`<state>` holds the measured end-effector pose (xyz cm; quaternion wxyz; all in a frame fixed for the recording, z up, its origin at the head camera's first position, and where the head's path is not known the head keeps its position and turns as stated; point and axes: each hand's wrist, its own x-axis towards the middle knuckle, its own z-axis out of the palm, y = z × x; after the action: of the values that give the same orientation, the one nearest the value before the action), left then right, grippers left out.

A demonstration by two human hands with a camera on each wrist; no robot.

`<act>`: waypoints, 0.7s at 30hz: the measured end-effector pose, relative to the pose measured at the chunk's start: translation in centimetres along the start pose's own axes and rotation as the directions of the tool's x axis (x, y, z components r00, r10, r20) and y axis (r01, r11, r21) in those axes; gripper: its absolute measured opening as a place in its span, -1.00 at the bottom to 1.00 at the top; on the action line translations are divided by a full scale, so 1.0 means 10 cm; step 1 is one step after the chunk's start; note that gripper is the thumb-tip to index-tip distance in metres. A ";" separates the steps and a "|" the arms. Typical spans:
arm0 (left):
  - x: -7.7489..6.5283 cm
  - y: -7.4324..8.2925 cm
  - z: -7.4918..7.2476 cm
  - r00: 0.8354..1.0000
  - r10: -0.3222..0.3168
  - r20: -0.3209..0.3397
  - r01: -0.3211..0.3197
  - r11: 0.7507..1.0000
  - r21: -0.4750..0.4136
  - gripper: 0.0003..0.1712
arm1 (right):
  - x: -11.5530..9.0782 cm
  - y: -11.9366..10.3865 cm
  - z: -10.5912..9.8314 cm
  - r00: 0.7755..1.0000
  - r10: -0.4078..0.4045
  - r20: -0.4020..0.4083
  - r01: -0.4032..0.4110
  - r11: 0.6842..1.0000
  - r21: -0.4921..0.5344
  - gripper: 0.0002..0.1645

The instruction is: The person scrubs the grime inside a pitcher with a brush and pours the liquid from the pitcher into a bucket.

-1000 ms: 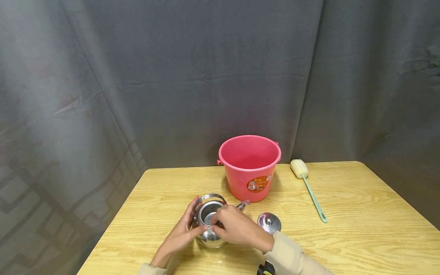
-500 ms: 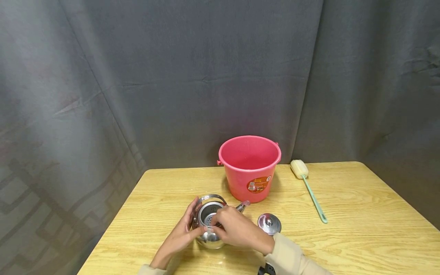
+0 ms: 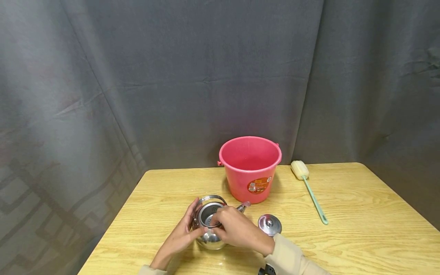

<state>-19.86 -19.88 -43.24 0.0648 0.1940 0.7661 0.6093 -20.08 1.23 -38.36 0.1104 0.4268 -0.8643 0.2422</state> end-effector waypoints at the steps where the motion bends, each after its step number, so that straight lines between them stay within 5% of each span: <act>1: 0.00 0.00 0.00 1.000 0.001 0.001 -0.001 1.000 0.000 0.12 | 0.00 0.00 0.00 1.000 0.001 -0.002 -0.001 1.000 0.001 -0.96; 21: 0.00 0.00 0.01 1.000 0.015 -0.007 -0.015 1.000 0.021 0.12 | 0.02 0.00 0.02 0.994 0.001 -0.112 0.000 1.000 0.006 -0.89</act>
<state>-19.84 -19.81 -43.30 0.0554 0.1984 0.7711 0.6024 -20.19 1.00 -38.40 0.1571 0.4127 -0.8561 0.2685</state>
